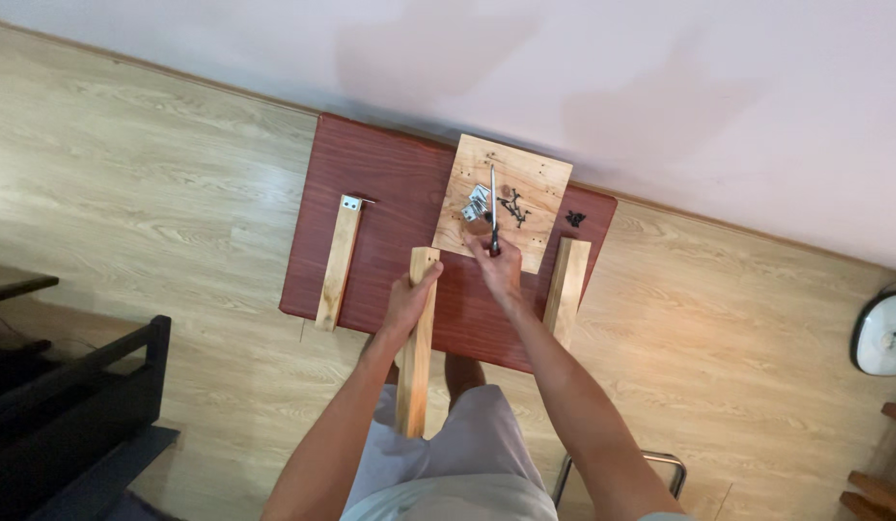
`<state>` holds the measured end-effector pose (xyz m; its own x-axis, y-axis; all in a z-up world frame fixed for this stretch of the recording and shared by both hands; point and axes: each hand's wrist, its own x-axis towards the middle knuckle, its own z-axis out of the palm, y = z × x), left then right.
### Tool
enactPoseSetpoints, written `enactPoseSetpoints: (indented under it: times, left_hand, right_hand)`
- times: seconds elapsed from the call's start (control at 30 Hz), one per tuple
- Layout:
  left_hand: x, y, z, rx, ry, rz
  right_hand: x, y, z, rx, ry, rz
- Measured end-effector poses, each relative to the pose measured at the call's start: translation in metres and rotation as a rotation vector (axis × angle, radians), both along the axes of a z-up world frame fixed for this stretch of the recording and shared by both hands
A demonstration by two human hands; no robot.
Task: The person uses a screwdriver to attach metal brackets to wooden legs. They repeatedly pick up a leg, align the bracket, and tighten screws one at a time.
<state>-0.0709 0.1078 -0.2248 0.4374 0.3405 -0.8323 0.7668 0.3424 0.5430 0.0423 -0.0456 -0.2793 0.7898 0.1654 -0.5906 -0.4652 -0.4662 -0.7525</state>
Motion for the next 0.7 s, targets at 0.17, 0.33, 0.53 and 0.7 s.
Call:
enactPoseSetpoints:
  times: [0.17,0.33,0.53,0.7]
  left_hand:
    - [0.020,-0.022,-0.013,0.122,-0.107,-0.048]
    - [0.038,-0.074,-0.042,0.136,-0.083,-0.088]
    - [0.058,-0.149,-0.059,0.096,-0.038,-0.242]
    - [0.078,-0.192,-0.056,-0.099,0.009,-0.306]
  right_hand:
    - [-0.057,-0.040,0.058,0.169,0.241,0.076]
    - [-0.089,-0.058,0.098,-0.165,-0.110,0.070]
    - [-0.084,-0.093,0.126,-0.439,-0.289,-0.003]
    - [-0.082,-0.120,0.122,-0.605,-0.169,-0.059]
